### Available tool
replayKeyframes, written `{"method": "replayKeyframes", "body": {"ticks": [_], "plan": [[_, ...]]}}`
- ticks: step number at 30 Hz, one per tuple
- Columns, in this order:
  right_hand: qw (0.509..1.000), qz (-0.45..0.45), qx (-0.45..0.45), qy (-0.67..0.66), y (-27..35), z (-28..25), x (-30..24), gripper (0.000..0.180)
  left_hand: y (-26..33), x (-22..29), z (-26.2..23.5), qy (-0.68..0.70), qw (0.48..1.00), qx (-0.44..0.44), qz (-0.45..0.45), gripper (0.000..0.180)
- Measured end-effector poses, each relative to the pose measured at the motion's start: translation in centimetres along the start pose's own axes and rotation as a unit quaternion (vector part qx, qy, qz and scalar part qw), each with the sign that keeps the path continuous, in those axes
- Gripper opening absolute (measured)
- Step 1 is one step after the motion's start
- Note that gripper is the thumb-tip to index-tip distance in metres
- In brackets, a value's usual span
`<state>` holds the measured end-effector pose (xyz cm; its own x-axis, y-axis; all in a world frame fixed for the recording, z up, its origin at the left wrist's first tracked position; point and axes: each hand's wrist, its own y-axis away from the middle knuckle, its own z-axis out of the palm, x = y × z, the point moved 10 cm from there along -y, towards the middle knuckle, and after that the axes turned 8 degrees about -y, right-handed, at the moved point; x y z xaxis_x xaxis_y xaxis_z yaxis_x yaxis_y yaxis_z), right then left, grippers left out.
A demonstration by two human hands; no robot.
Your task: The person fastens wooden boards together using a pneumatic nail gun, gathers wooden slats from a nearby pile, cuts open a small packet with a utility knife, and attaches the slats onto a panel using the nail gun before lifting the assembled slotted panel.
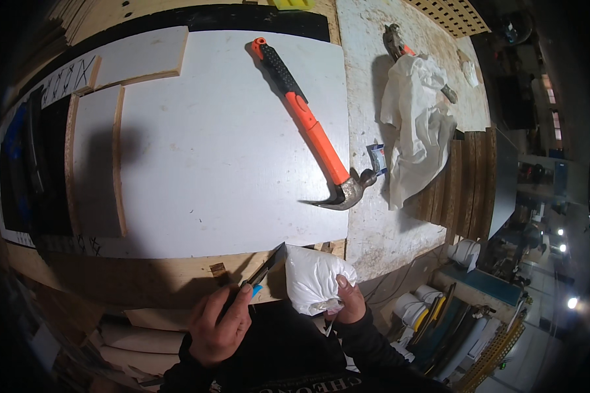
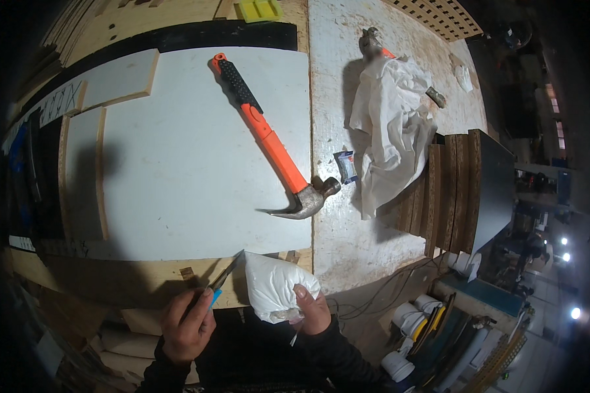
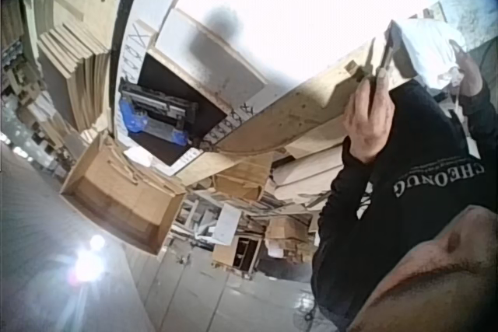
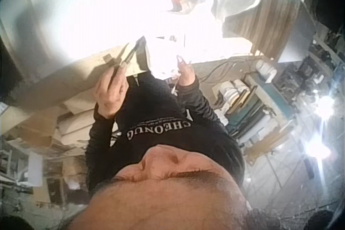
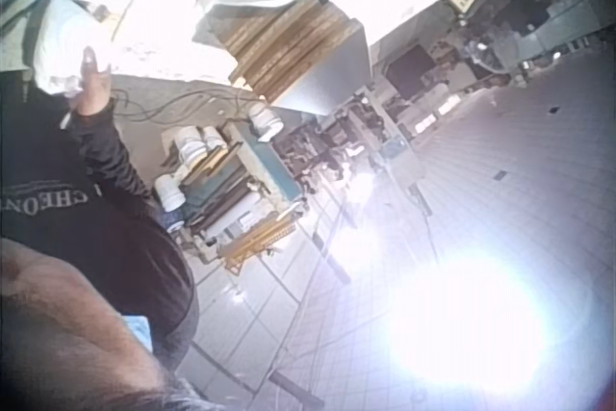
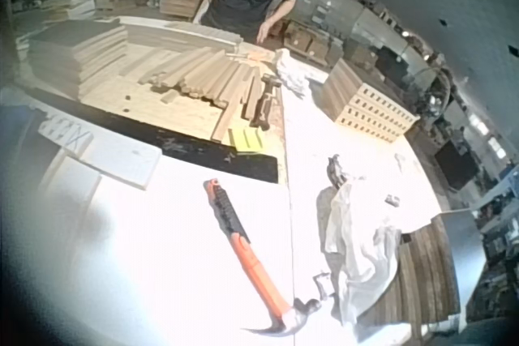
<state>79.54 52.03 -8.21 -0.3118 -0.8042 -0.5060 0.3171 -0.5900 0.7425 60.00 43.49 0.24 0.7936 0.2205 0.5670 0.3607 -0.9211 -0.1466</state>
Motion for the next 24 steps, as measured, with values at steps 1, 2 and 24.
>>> {"method": "replayKeyframes", "body": {"ticks": [1, 2, 24], "plan": [[1.0, 0.007, 0.004, 0.0, 0.0, 0.0, 0.1, 0.043, 0.0, 0.0, 0.1, -0.001, 1.0, -0.001, 0.0, 0.046], [1.0, 0.007, 0.004, 0.0, 0.0, 0.2, 0.0, 0.043, 0.0, 0.0, 0.1, -0.001, 1.0, 0.001, -0.001, 0.046], [0.999, -0.015, -0.033, 0.008, -0.2, 0.2, -0.1, 0.042, 5.6, -1.7, -4.5, 0.035, 0.986, -0.05, -0.153, 0.042]]}}
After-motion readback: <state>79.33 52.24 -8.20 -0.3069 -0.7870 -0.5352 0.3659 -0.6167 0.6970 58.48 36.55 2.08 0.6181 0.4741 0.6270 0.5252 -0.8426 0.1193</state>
